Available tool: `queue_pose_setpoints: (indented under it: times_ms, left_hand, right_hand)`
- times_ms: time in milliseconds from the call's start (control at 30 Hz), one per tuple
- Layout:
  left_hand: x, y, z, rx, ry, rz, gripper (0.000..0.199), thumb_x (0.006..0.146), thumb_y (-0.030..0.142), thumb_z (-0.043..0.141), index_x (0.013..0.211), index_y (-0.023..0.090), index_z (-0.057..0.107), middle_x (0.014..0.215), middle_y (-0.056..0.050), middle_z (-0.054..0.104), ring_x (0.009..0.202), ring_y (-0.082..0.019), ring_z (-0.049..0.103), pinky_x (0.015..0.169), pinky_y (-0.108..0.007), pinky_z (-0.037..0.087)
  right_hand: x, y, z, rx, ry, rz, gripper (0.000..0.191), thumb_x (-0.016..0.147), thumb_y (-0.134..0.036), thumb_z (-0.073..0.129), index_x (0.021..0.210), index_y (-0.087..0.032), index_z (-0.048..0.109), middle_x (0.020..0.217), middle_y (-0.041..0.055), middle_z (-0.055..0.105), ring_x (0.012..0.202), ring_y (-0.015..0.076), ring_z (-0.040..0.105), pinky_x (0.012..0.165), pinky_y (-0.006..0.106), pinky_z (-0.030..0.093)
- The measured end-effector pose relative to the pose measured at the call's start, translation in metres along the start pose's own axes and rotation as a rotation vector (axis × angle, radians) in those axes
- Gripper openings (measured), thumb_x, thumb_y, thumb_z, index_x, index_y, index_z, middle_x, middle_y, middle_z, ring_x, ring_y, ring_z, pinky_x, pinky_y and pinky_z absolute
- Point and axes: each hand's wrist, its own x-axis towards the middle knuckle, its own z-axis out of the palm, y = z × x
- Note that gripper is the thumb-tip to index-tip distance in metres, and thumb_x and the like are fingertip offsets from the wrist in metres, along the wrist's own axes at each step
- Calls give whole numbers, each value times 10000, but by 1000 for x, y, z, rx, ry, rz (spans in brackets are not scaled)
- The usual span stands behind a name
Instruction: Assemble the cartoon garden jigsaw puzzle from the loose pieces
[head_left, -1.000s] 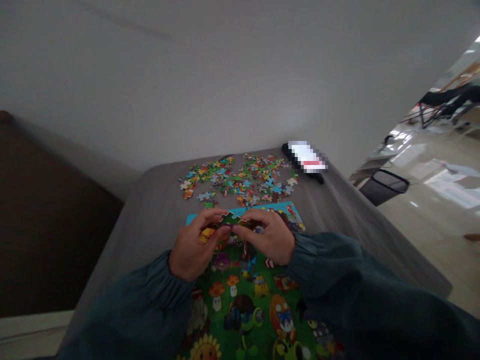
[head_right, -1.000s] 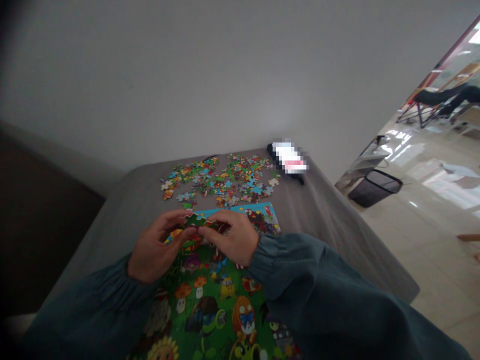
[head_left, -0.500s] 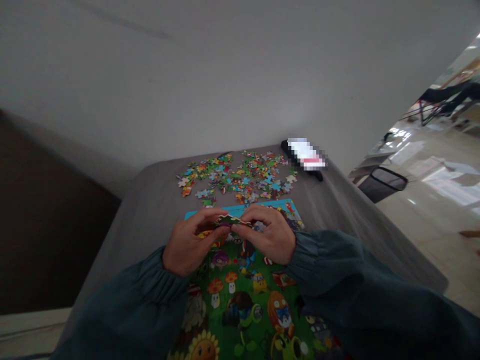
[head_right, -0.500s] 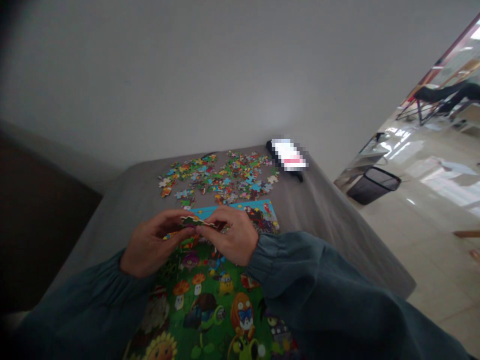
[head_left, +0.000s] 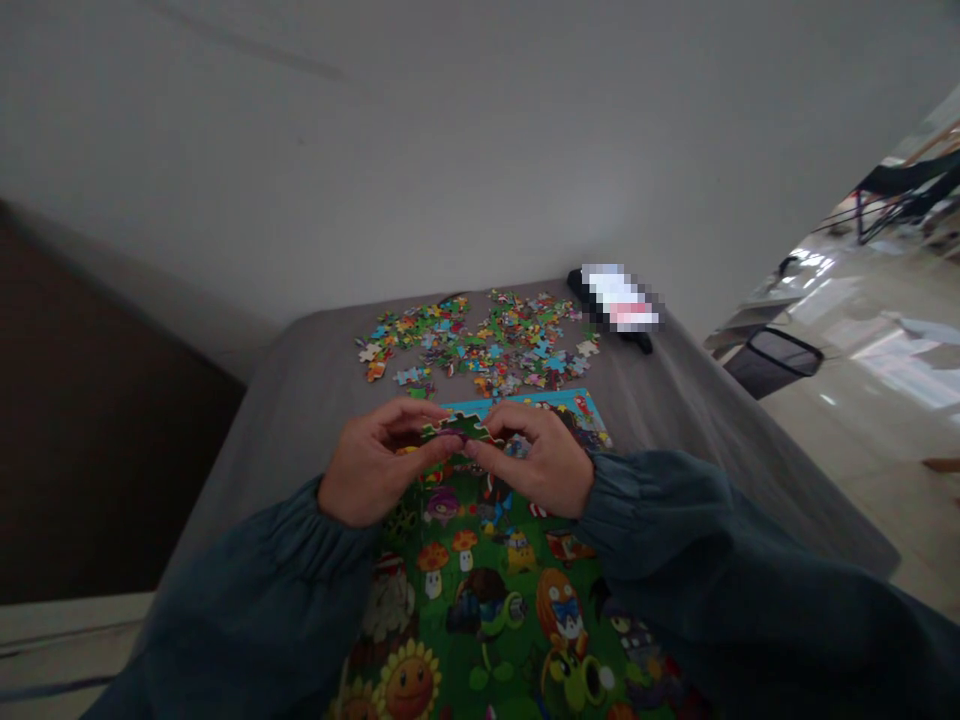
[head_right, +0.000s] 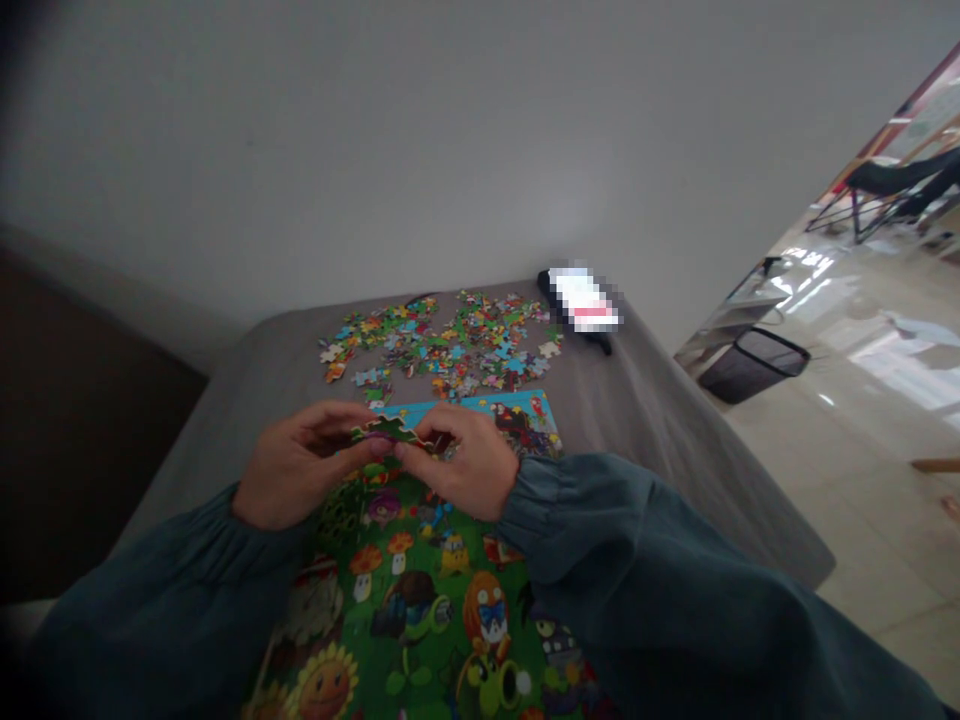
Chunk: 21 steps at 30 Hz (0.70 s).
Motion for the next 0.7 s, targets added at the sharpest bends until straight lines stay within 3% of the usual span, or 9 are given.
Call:
queue_pose_setpoints:
  times_ms: [200, 300, 467, 700]
  left_hand:
    - [4, 3, -17, 167, -294, -64, 369, 725, 402, 779, 1009, 193, 670, 835, -52, 762, 716, -196, 721, 627, -282, 589]
    - [5, -1, -20, 161, -400, -96, 358, 751, 398, 747, 1040, 210, 650, 876, -49, 757, 765, -201, 722, 656, -298, 588]
    - [3, -2, -20, 153, -479, -140, 347, 756, 379, 733, 1045, 222, 622, 797, -5, 737, 710, -173, 713, 610, -253, 557]
    - [5, 3, -20, 125, -485, -106, 288, 750, 361, 731, 994, 234, 647, 771, 8, 733, 679, -163, 702, 581, -238, 543]
  right_hand:
    - [-2, 5, 2, -147, -266, 84, 355, 832, -315, 660, 579, -183, 450, 568, -56, 419, 546, 81, 388, 530, 237, 278]
    - [-3, 8, 4, -157, -324, 106, 347, 836, -324, 669, 586, -176, 480, 560, -57, 424, 553, 79, 388, 535, 237, 262]
    - [-4, 8, 5, -131, -333, 169, 347, 842, -352, 670, 592, -170, 514, 524, -68, 406, 520, 70, 367, 511, 241, 243]
    - [-4, 8, 5, -74, -396, 196, 362, 852, -360, 644, 577, -173, 503, 476, -80, 362, 467, 61, 340, 463, 228, 217]
